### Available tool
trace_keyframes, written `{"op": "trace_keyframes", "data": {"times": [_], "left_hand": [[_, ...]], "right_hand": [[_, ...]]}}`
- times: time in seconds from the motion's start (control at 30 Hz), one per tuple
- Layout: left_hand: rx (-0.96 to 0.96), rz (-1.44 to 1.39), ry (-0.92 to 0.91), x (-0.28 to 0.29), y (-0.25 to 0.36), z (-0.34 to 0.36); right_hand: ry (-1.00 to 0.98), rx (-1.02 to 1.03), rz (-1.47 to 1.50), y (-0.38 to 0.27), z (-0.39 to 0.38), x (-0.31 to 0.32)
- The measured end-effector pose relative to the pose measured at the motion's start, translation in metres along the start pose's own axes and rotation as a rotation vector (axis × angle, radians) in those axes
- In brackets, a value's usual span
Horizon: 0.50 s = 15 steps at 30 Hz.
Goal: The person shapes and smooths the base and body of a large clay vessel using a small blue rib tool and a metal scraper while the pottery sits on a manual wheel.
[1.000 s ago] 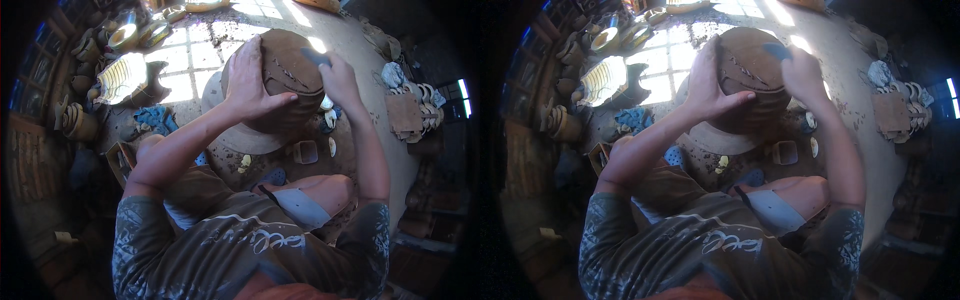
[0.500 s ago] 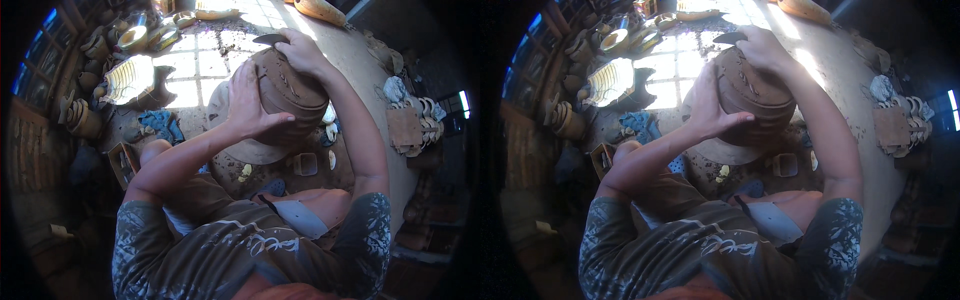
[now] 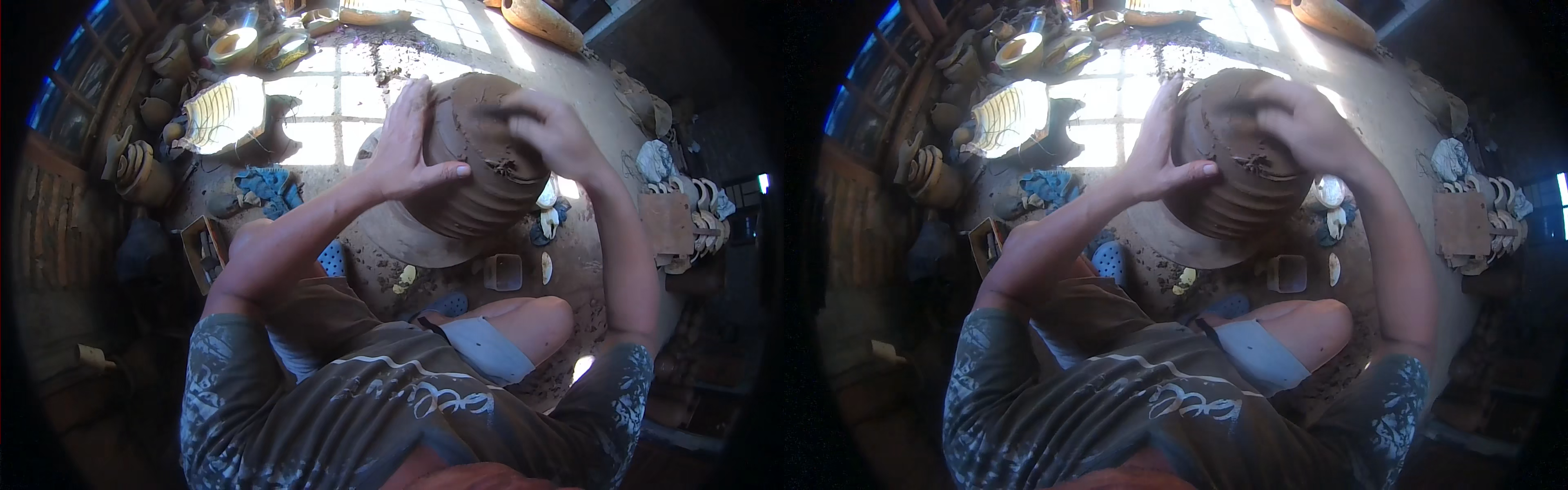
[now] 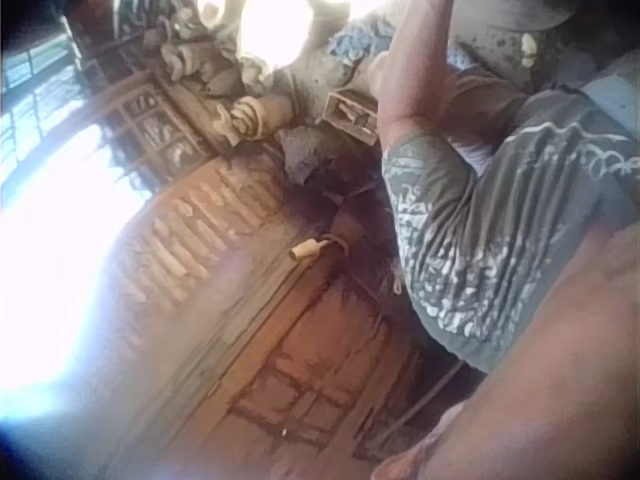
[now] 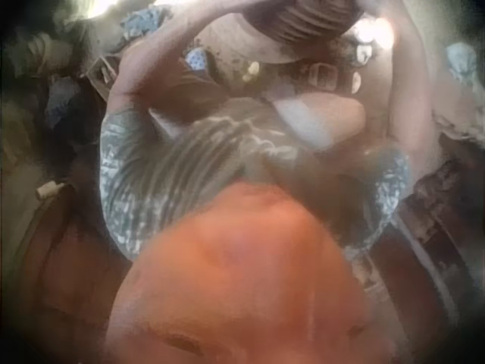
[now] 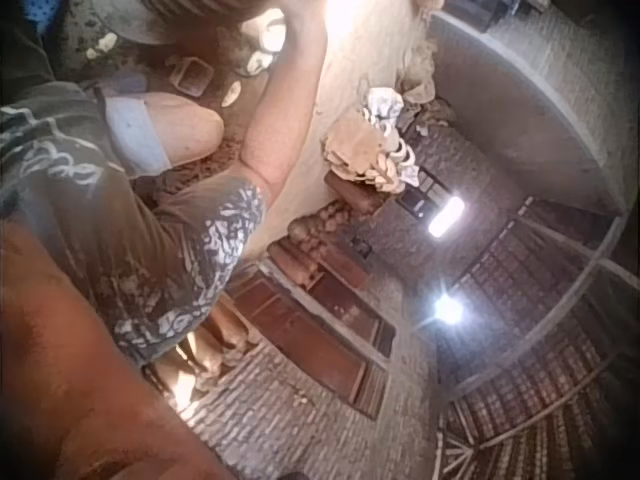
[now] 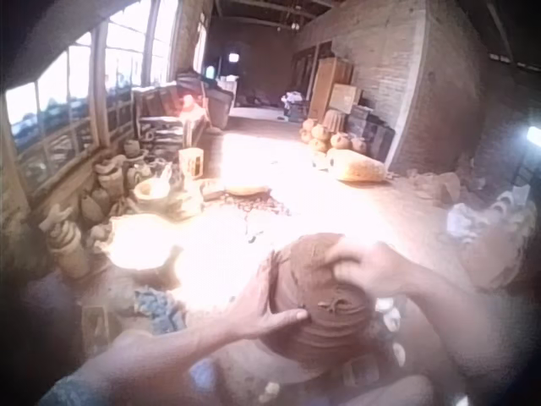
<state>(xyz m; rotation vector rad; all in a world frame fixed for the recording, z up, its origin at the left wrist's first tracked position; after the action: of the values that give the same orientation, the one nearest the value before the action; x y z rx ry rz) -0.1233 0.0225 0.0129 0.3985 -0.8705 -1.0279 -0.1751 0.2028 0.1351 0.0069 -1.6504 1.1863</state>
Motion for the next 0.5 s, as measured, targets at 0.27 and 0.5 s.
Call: {"op": "trace_keyframes", "data": {"times": [0.27,0.5], "left_hand": [[0.031,0.112,0.013,-0.016,0.012,-0.007],[-0.100,-0.027,-0.028,-0.003,-0.014,0.006]], "right_hand": [[0.163,-0.004,-0.378,-0.001,0.065,-0.003],[-0.135,0.155,-0.326,-0.038,0.011,-0.037]]}}
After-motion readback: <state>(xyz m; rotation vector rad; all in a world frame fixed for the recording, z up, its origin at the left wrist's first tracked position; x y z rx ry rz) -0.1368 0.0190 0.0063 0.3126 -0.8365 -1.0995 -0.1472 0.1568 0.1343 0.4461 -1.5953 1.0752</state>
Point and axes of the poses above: each hand's wrist, its own z-axis towards the middle knuckle, its own x-axis out of the back of the hand, y = z × x, the point moved 8 cm from there along z, towards the middle knuckle, and after that the axes turned 1 degree about -x, right-handed, at the moved point
